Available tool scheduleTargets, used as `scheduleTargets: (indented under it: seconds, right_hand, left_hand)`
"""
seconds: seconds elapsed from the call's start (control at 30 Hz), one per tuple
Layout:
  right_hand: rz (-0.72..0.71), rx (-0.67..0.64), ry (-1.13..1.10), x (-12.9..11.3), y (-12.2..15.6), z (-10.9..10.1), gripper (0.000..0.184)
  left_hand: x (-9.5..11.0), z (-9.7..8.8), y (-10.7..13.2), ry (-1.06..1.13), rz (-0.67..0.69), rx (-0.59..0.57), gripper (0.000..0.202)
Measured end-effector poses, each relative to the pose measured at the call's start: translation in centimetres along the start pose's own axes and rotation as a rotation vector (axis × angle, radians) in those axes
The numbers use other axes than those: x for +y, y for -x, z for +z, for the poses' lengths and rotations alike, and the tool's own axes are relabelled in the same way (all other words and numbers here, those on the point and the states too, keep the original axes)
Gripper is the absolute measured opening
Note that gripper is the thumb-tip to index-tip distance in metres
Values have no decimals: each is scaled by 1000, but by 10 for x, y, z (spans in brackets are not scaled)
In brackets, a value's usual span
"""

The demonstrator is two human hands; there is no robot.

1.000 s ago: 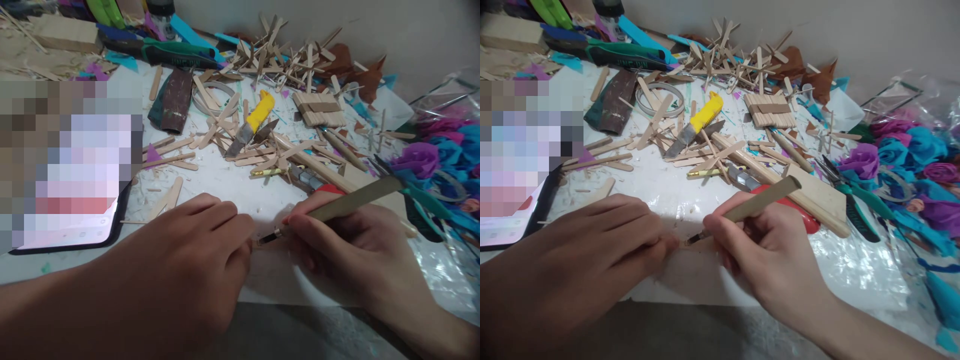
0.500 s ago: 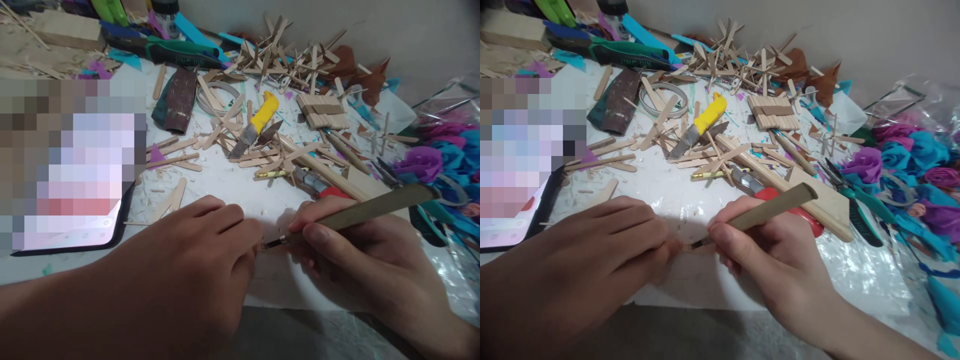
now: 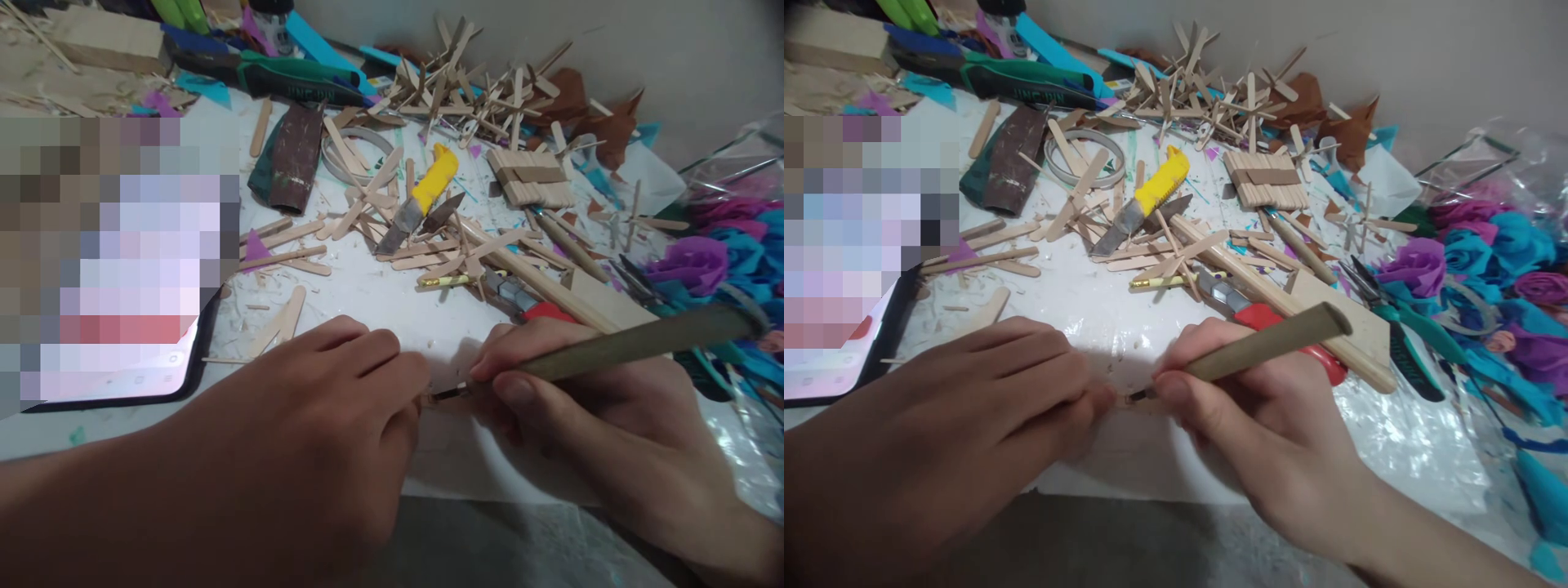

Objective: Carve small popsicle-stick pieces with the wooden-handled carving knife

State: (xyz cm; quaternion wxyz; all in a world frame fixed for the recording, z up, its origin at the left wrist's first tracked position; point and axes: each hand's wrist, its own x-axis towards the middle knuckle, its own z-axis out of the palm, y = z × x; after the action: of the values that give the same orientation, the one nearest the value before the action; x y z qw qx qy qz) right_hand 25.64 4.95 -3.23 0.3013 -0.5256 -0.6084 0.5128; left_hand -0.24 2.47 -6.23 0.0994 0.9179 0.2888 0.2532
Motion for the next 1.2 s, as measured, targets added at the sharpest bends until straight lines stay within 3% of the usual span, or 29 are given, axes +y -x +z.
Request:
scheduleTargets:
  seconds: [0.1,0.2,0.3,0.43,0.53,0.67,0.87,1.2]
  right_hand:
    - [88,73,-41,-6,1,10,40]
    - [58,200,-22,-8,4,18,39]
    - [21,248,35,-7,6,20,39]
    - [44,236,42,-1,5,17,41]
    - [94,180,-82,5,3,16,48]
    - [107,123,-199,7,1,15,42]
    - [45,181,-102,6,9,8,32]
    - [124,165,-66,7,16,7,32]
  left_hand:
    - [2,-1,2,0,1,-30,30]
    - [1,-1,1,-5,9,-38,27]
    - [-2,-2,-1,-18,4,-25,26]
    - [-3,-2,-1,-8,-10,-41,23]
    - [-4,-2,1,11,-7,-54,21]
    - [-4,-2,2,17,-18,-56,22]
    - [-4,-2,2,11,0,-46,24]
    - [-5,1,5,-2,22,-29,22]
